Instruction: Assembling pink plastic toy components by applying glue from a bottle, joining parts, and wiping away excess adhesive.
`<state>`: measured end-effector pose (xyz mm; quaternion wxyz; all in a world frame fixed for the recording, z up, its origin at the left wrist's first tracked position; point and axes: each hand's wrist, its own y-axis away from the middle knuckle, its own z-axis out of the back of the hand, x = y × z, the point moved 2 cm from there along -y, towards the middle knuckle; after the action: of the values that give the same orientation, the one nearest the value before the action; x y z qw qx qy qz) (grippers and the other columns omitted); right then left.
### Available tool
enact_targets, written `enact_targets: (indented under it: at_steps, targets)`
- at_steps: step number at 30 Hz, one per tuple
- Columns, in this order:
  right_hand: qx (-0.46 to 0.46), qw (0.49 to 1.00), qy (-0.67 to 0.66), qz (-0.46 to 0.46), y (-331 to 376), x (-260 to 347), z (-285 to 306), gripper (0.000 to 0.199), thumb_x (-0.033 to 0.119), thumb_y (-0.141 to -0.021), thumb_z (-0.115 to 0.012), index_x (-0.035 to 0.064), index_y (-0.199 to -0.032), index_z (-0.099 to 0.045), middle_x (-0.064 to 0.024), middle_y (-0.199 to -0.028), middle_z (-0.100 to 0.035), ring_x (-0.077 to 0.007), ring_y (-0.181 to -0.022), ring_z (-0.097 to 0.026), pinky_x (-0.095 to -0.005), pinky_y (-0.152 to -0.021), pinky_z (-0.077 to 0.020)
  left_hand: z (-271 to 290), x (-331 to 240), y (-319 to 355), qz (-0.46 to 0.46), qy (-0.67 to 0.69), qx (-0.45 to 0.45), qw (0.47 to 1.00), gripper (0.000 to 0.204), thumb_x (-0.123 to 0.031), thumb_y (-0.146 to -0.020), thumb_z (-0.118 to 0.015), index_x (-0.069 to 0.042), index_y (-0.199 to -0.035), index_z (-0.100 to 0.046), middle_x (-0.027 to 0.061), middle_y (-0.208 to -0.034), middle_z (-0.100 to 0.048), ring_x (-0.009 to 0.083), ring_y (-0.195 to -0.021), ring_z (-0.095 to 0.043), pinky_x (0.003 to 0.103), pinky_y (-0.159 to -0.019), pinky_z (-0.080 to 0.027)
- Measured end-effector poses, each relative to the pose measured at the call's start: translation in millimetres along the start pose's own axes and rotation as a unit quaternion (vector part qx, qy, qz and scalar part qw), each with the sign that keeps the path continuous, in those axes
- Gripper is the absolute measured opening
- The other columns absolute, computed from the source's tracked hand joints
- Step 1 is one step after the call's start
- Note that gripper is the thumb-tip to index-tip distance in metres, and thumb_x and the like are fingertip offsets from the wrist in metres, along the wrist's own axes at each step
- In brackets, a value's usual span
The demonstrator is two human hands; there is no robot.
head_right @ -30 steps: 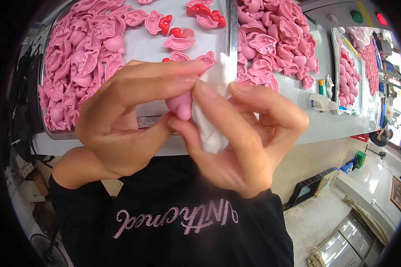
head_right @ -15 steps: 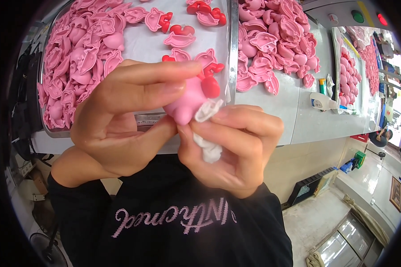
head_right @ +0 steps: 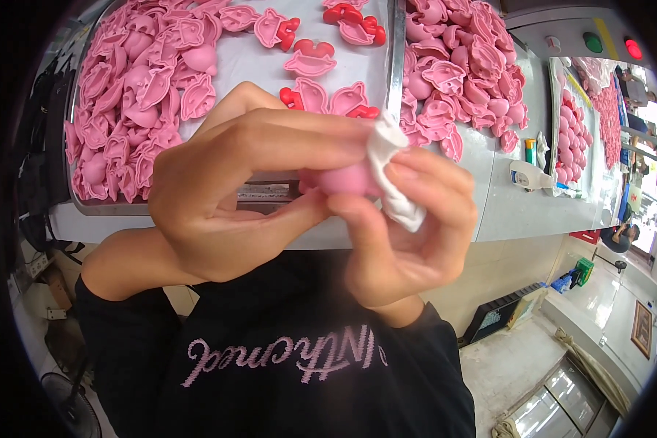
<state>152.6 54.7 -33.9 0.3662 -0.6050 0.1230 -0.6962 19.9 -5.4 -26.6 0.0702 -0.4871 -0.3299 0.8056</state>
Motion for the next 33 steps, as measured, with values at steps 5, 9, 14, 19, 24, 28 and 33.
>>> enact_targets:
  at_steps: [5, 9, 14, 19, 24, 28, 33]
  targets:
    - [-0.029, 0.975, -0.174, -0.133, 10.1, -12.2, 8.3, 0.028, 0.011, -0.076, -0.057, -0.0018, -0.099, -0.046, -0.0136, -0.096, -0.052, -0.0186, -0.086, -0.051, -0.0293, -0.077, -0.0398, -1.6, 8.1, -3.2, -0.03, 0.056, -0.024, 0.998, 0.036, -0.003, -0.061, -0.074, -0.001, -0.093, -0.057, 0.0106, -0.09, -0.063, 0.0198, -0.08, -0.06, 0.026, -0.069, -0.045]
    - [-0.054, 0.981, -0.11, -0.15, 6.8, -7.2, 10.2, 0.036, 0.018, -0.083, -0.046, -0.0065, -0.109, -0.043, -0.0133, -0.096, -0.052, -0.0208, -0.084, -0.053, -0.0306, -0.077, -0.0415, -7.9, 2.0, -5.4, 0.018, 0.15, -0.039, 0.988, 0.04, -0.009, -0.06, -0.076, 0.0, -0.095, -0.057, 0.0122, -0.091, -0.061, 0.0218, -0.08, -0.059, 0.027, -0.068, -0.047]
    - [0.063, 0.996, -0.049, -0.028, -7.8, -5.3, 7.3, 0.036, 0.002, -0.068, -0.066, -0.0039, -0.102, -0.057, -0.014, -0.094, -0.054, -0.0206, -0.086, -0.05, -0.03, -0.075, -0.0407, 1.6, -0.7, -8.6, 0.081, 0.119, 0.007, 0.99, 0.043, -0.015, -0.067, -0.072, 0.003, -0.102, -0.056, 0.0132, -0.089, -0.056, 0.0187, -0.077, -0.056, 0.025, -0.065, -0.046]
    - [0.103, 0.992, 0.028, 0.074, -20.4, 4.2, 9.5, 0.047, 0.005, -0.06, -0.073, -0.003, -0.103, -0.057, -0.0137, -0.093, -0.054, -0.0232, -0.083, -0.052, -0.0287, -0.07, -0.042, 0.6, -5.8, -6.8, 0.118, 0.116, 0.019, 0.986, 0.035, -0.012, -0.075, -0.063, 0.005, -0.105, -0.055, 0.0104, -0.085, -0.055, 0.0137, -0.071, -0.054, 0.022, -0.061, -0.045]
    - [0.232, 0.96, 0.033, 0.153, -33.5, 11.9, 4.4, 0.048, 0.014, -0.059, -0.074, 0.0018, -0.102, -0.058, -0.0103, -0.101, -0.056, -0.0223, -0.085, -0.053, -0.0307, -0.073, -0.0411, -7.8, -4.2, -3.0, 0.287, 0.309, 0.096, 0.902, 0.036, -0.008, -0.08, -0.059, 0.004, -0.113, -0.049, 0.0082, -0.094, -0.056, 0.0108, -0.079, -0.054, 0.021, -0.067, -0.045]
    - [0.361, 0.929, -0.021, 0.083, -45.2, 13.0, 10.6, 0.053, 0.011, -0.064, -0.072, 0.005, -0.112, -0.05, -0.0081, -0.106, -0.056, -0.0244, -0.097, -0.053, -0.0333, -0.08, -0.0421, -10.4, 2.2, -9.7, 0.265, 0.339, 0.092, 0.898, 0.058, -0.029, -0.079, -0.063, 0.001, -0.122, -0.038, 0.0079, -0.11, -0.049, 0.0127, -0.098, -0.05, 0.026, -0.086, -0.039]
    - [0.51, 0.859, -0.043, 0.01, -60.5, 25.8, 31.0, 0.061, 0.008, -0.068, -0.067, 0.002, -0.122, -0.04, -0.0134, -0.117, -0.049, -0.0309, -0.099, -0.051, -0.0357, -0.083, -0.0423, -12.4, -5.5, -9.8, 0.292, 0.355, 0.146, 0.876, 0.075, -0.05, -0.072, -0.062, -0.001, -0.121, -0.035, 0.0073, -0.105, -0.051, 0.0117, -0.098, -0.05, 0.025, -0.084, -0.04]
